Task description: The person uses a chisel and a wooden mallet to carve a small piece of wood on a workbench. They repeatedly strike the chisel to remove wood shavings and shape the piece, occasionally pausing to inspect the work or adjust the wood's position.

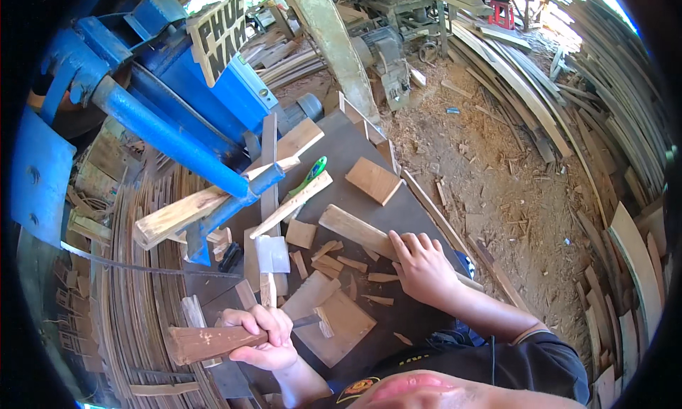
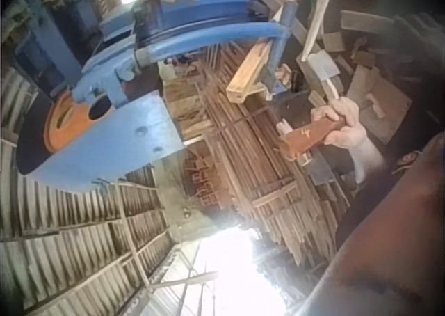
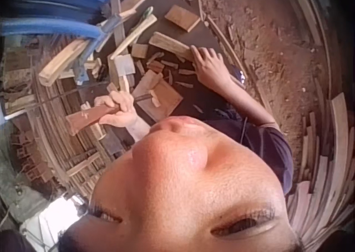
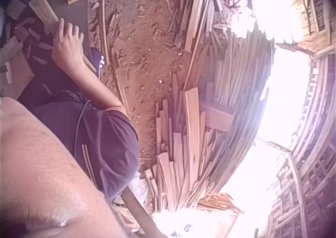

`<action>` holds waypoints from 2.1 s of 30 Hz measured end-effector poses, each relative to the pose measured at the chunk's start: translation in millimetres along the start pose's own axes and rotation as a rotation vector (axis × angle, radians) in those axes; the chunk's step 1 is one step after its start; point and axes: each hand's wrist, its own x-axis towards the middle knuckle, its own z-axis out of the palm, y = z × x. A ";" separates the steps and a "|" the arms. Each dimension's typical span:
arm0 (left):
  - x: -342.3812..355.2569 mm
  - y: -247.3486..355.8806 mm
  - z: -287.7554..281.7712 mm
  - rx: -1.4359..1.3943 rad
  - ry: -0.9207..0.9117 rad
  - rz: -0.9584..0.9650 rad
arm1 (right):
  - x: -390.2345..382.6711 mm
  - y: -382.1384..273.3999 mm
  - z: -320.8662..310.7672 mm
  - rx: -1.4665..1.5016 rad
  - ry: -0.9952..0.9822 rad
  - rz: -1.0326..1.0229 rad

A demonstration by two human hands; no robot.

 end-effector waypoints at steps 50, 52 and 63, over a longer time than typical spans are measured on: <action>-21.9 -1.4 32.2 0.169 -0.119 0.031 | -0.9 6.5 3.5 -0.071 0.063 -0.097; -19.4 -1.1 34.7 0.165 -0.157 0.010 | -2.8 9.1 4.6 -0.064 0.078 -0.080; -14.7 3.9 29.3 0.223 -0.060 0.009 | -0.6 1.2 14.5 -0.166 0.055 -0.069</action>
